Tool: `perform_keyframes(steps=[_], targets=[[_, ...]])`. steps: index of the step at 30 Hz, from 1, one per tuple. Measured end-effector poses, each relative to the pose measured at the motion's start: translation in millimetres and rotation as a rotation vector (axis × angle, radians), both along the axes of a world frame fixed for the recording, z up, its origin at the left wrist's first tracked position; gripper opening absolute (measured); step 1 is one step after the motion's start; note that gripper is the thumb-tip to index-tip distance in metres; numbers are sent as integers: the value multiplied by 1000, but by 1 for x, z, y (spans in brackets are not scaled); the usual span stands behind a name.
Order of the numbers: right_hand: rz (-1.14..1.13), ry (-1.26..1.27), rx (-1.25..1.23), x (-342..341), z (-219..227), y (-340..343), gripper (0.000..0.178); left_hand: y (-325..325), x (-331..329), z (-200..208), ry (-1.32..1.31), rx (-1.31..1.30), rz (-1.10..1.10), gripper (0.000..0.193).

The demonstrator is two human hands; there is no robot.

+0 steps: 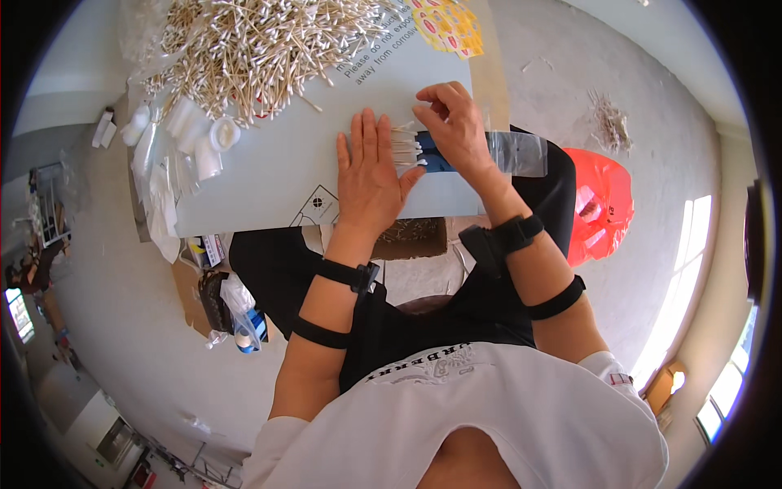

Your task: Organizing and packing a bundle of cotton swabs into a small plastic sleeve.

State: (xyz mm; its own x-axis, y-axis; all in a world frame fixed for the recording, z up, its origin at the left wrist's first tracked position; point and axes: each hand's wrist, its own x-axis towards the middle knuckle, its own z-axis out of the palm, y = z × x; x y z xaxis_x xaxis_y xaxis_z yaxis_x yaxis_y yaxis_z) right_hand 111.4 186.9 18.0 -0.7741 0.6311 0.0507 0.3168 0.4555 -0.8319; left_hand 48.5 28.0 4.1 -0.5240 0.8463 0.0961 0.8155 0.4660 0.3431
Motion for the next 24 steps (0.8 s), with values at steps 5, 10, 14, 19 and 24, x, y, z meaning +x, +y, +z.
perform_keyframes(steps=[5, 10, 14, 19, 24], targets=[[-143, 414, -280, 40, -9, -50, 30, 9, 26, 1, -29, -14, -15, 88], [-273, 536, -445, 41, -19, -57, 34, 14, 14, -5, -174, 302, 15, 69], [-260, 440, -255, 42, -18, -44, 25, 2, -13, -8, -93, 318, -14, 62], [-47, 145, 90, 41, -15, -15, 12, 6, -16, -4, -40, 305, -37, 64], [84, 74, 313, 38, -16, -5, 4, 5, -1, -5, 89, -9, -4, 76]])
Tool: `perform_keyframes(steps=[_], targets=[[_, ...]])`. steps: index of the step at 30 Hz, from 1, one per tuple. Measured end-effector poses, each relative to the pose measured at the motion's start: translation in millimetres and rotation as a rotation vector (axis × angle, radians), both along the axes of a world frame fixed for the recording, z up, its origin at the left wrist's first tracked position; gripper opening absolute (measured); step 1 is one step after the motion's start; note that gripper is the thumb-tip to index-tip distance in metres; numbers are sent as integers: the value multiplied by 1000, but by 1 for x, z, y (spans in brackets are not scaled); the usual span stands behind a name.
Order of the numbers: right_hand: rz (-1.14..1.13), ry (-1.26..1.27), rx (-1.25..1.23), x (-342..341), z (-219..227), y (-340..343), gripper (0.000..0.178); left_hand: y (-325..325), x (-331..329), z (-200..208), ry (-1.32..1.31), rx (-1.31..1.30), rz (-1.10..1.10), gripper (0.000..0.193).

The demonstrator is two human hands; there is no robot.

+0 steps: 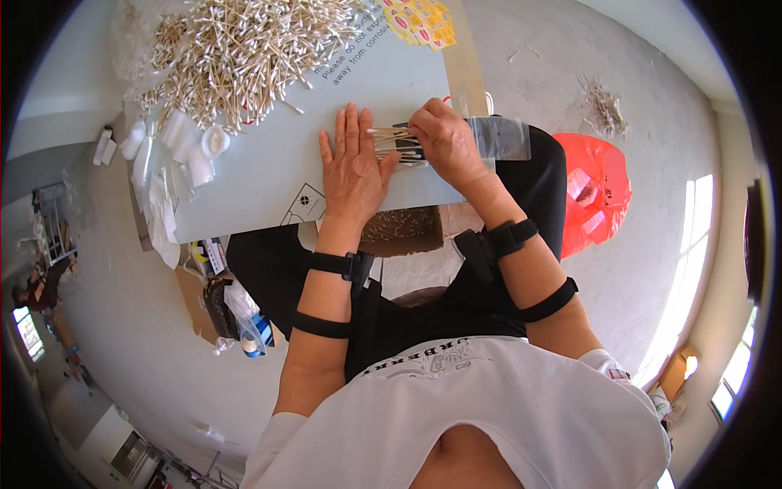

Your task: Organizing and packing a bundle of cotton swabs into a small plastic sleeve.

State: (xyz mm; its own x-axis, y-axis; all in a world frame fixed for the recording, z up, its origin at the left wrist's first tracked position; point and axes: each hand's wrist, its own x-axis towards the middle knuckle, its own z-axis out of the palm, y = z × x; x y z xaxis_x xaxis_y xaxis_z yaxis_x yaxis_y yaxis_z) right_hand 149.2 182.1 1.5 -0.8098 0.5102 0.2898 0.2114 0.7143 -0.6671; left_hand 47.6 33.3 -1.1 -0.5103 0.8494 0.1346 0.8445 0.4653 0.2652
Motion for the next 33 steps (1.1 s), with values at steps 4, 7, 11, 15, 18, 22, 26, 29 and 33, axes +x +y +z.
perform_keyframes(steps=[4, 7, 11, 15, 18, 22, 26, 29, 33], targets=[[-100, -4, -91, -5, 5, 4, 2, -2, -2, -2, -21, -7, 9, 77], [-98, -41, -23, -14, 8, 12, 3, -2, -1, -3, -64, 103, 18, 80], [1, -44, 10, -19, 16, 10, 6, -4, -4, -5, -78, 138, 12, 83], [54, -128, -1, -22, 11, 9, 7, -1, -1, -5, 12, 55, 3, 81], [119, -146, 18, -24, 10, 13, 7, -1, 2, -1, -57, 33, -51, 77], [53, 135, -84, -23, 2, 5, 14, 5, 10, 1, -301, 320, -17, 69], [-203, 400, -523, -9, -3, -35, 27, 12, 16, -7, -491, 647, 208, 59], [-228, 449, -490, -11, -11, -44, 26, 27, 26, -8, -652, 749, 168, 58], [-236, 518, -652, -5, -4, -36, 23, 25, 17, -7, -669, 785, 97, 54]])
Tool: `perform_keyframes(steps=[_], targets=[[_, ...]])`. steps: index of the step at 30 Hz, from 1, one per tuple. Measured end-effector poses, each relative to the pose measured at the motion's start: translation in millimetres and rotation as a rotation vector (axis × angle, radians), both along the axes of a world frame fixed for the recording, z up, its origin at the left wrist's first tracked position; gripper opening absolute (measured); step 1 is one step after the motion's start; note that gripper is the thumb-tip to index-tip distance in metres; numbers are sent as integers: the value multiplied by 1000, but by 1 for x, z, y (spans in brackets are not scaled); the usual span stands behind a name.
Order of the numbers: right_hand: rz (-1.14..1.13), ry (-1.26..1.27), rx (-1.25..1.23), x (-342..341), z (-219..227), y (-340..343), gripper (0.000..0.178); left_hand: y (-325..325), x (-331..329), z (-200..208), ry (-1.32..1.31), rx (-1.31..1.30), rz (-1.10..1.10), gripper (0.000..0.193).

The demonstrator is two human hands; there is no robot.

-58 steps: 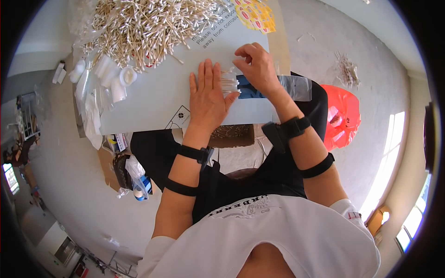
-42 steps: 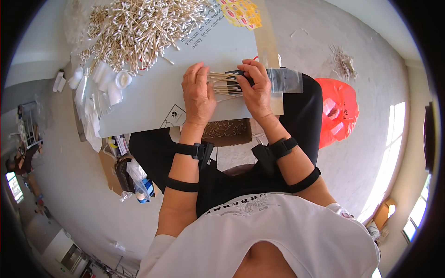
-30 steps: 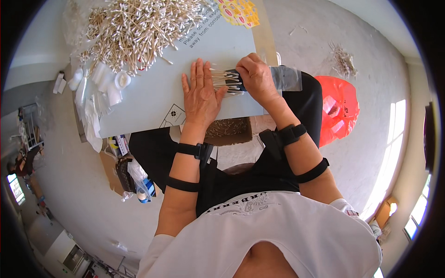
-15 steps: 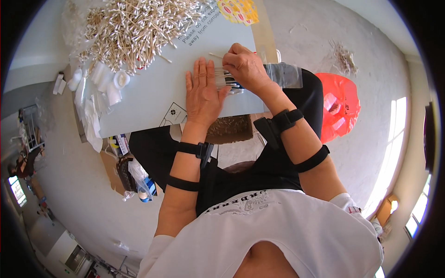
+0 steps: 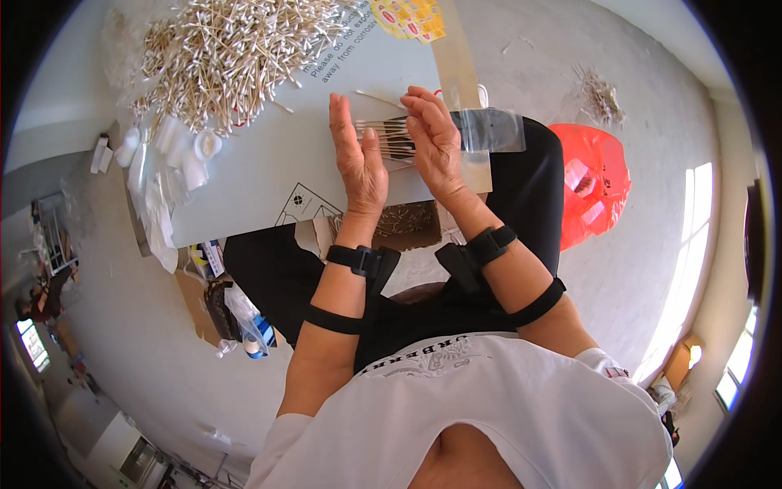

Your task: Organizing and packing a bundle of cotton swabs into a small plastic sleeve.

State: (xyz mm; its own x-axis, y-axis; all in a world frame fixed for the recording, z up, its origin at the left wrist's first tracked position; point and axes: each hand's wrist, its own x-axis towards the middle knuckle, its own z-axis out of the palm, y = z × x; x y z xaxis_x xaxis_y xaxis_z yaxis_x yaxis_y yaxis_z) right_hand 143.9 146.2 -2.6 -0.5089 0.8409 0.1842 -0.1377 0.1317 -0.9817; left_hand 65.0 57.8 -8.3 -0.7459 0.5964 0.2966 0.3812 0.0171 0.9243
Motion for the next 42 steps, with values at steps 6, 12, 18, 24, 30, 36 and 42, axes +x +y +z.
perform_keyframes(steps=[6, 12, 18, 24, 30, 36, 42], targets=[[116, -413, 580, 21, 12, 14, 25, -2, -39, 10, 602, -541, -202, 55], [101, -440, 698, 22, 5, 11, 18, -2, -34, 4, 740, -655, -199, 60], [103, -364, 633, 24, 1, 9, 14, -4, -26, 5, 728, -648, -153, 61], [55, -454, 555, 20, 3, 11, 11, -8, -26, 5, 745, -648, -180, 60], [12, -503, 541, 18, 3, 14, 10, -20, -4, 11, 681, -704, -236, 64], [53, -467, 847, 27, 1, 17, 5, -23, 4, 9, 676, -726, -219, 77], [110, -477, 794, 31, 5, 17, 6, -22, 5, 10, 677, -754, -215, 80]])
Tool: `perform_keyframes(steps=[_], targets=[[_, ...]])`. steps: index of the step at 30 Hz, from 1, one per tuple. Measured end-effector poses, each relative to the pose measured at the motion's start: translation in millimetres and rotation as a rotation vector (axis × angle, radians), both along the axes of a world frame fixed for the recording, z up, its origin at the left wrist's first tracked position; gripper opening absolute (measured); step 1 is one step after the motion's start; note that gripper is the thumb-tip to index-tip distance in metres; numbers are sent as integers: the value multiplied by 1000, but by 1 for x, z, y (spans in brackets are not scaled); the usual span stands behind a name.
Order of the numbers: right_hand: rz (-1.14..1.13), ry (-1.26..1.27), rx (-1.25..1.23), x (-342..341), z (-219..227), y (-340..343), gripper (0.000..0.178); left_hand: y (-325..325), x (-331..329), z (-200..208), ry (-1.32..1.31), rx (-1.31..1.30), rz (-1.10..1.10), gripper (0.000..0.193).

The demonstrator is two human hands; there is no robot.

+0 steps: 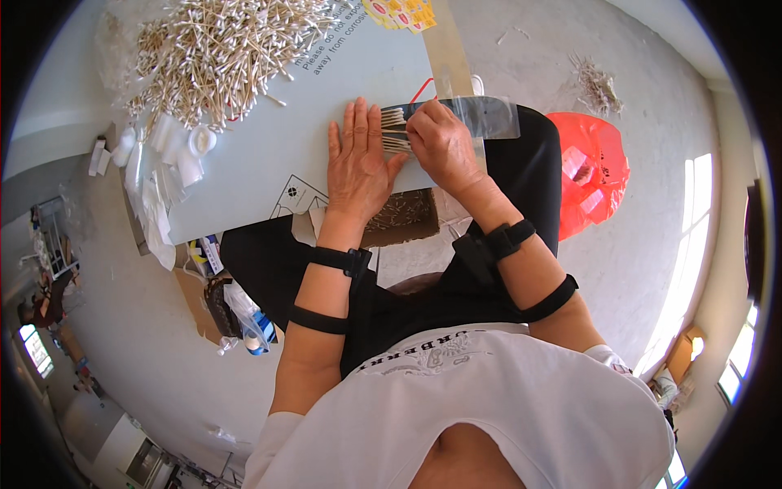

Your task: Organizing and packing a bundle of cotton swabs into a small plastic sleeve.

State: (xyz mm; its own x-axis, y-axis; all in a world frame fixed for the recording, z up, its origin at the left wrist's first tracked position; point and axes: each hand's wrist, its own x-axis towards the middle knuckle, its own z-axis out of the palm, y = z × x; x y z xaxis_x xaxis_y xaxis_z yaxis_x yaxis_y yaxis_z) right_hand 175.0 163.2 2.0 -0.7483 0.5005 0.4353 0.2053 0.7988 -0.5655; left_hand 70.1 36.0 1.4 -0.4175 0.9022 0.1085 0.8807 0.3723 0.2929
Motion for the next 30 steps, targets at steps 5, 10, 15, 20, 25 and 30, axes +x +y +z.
perform_keyframes(steps=[5, 10, 15, 20, 25, 30], targets=[[21, -158, -57, -6, -1, 7, 5, 0, 1, 0, -7, 30, -5, 79], [117, -166, -231, -1, 8, 21, 4, 0, 0, 1, -5, 18, -1, 77], [90, -154, -278, 16, 21, 25, 6, -2, -1, -3, -11, 15, -2, 76], [29, -133, -227, 28, 24, 32, 9, -1, 0, -2, 1, 17, -1, 75], [42, -180, -159, 27, 20, 30, 7, -3, -1, -3, 10, 11, 3, 76], [65, -188, -128, 13, 12, 22, 6, -1, 0, -1, -4, 13, -2, 76]])
